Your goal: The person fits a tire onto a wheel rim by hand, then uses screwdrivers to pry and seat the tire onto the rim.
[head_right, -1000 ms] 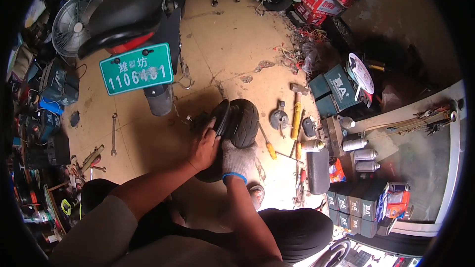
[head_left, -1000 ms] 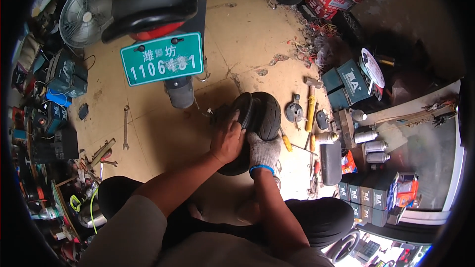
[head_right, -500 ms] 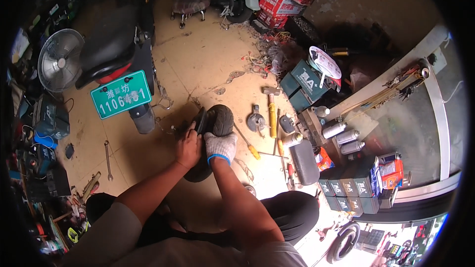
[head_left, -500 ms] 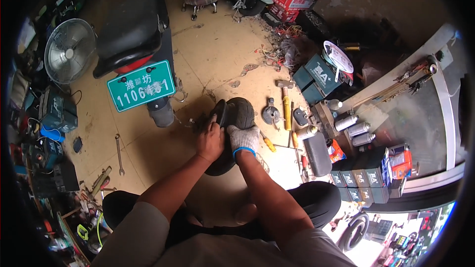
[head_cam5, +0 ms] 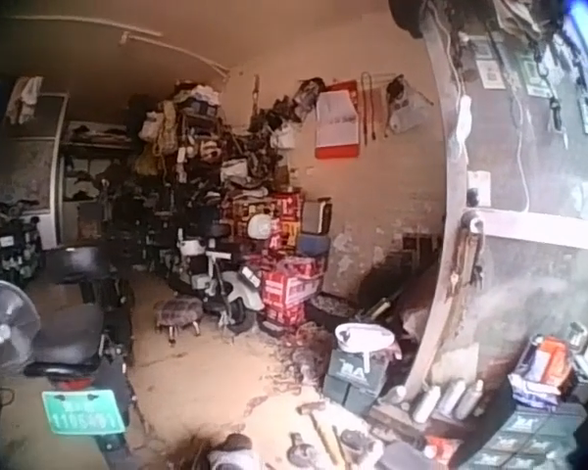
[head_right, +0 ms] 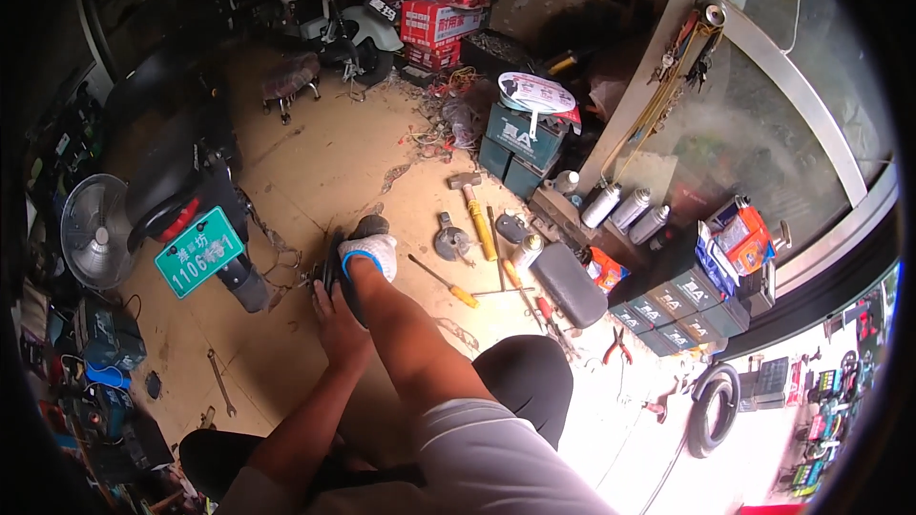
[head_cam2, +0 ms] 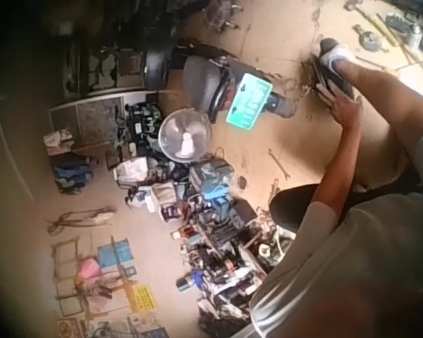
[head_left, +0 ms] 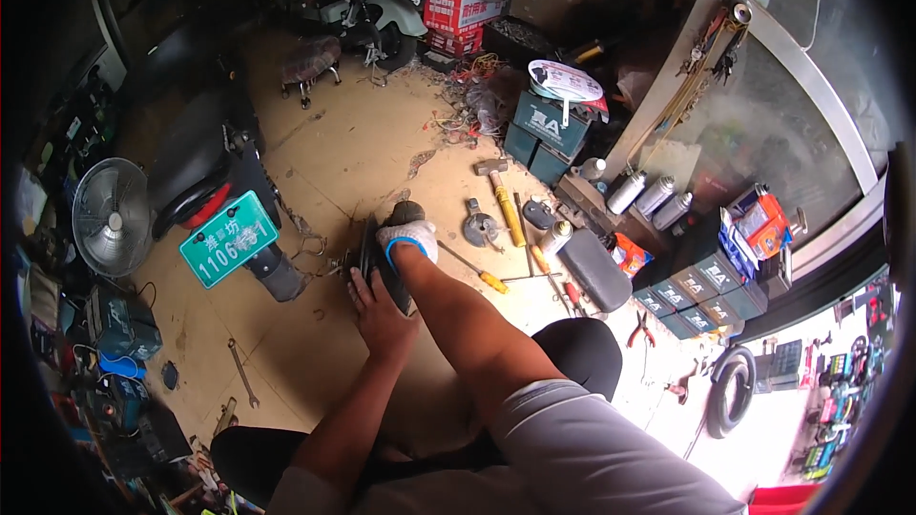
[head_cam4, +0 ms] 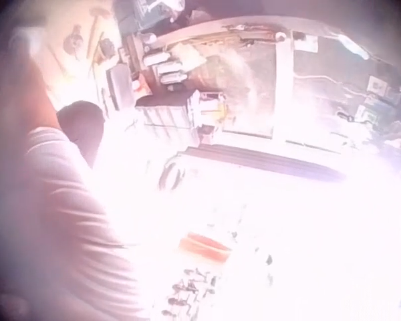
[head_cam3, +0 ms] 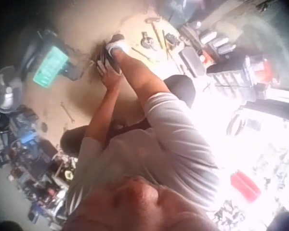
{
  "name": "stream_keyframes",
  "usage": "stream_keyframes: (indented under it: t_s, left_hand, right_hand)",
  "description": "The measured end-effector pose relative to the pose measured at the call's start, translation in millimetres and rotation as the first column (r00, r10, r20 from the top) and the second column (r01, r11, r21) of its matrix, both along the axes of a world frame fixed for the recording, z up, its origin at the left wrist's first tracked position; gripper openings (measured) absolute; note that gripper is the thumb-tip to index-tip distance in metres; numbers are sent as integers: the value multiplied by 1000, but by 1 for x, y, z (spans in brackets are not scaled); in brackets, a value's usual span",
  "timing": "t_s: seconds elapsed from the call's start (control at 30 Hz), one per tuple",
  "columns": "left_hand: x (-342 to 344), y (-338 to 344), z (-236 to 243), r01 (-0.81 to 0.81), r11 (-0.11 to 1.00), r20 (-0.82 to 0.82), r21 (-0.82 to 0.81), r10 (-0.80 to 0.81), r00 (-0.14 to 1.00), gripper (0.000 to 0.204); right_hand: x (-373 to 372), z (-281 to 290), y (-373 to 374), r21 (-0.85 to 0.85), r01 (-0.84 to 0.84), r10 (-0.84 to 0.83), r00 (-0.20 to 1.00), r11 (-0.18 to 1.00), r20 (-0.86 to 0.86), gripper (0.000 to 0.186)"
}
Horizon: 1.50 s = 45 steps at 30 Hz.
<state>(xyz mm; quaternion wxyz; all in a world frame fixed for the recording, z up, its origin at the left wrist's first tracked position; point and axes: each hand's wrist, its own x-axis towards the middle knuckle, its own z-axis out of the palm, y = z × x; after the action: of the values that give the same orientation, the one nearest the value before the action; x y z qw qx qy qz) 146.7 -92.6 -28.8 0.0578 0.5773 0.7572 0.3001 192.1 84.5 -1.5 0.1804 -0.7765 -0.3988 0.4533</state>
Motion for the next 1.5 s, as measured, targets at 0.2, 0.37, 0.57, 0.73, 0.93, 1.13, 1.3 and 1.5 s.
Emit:
stream_keyframes:
  t_s: [0.2,0.37,0.57,0.73,0.93,1.13,1.3,1.5]
  left_hand:
    - [-36,60,-8,-101,992,-12,82,102,995,84]
    - [-77,100,-1,-77,997,25,-14,77,997,85]
    - [-84,113,13,-9,1000,-65,-1,9,998,79]
    - [-97,126,21,71,994,-130,-77,-81,988,80]
    - [-98,144,32,123,977,-108,-173,-143,984,75]
    - [-93,155,37,95,965,-113,-243,-125,986,75]
    - [-82,150,39,54,958,-151,-281,-99,983,77]
    - [-74,141,39,62,972,-149,-229,-98,984,82]
  right_hand:
    - [55,41,57,-64,-613,546,742,787,-390,69]
    - [173,-52,75,-86,-879,773,362,469,521,50]
    - [231,-215,-28,-143,-780,698,441,609,565,54]
    - [220,-255,-18,-122,-715,599,466,689,651,49]
    - [205,-223,-24,-26,-340,302,866,940,-398,41]
    - [161,-149,-95,243,-333,411,682,911,-605,28]
    - [110,-130,-96,271,-381,467,697,884,-544,35]
    - [79,-148,-84,461,-387,572,729,798,-377,44]
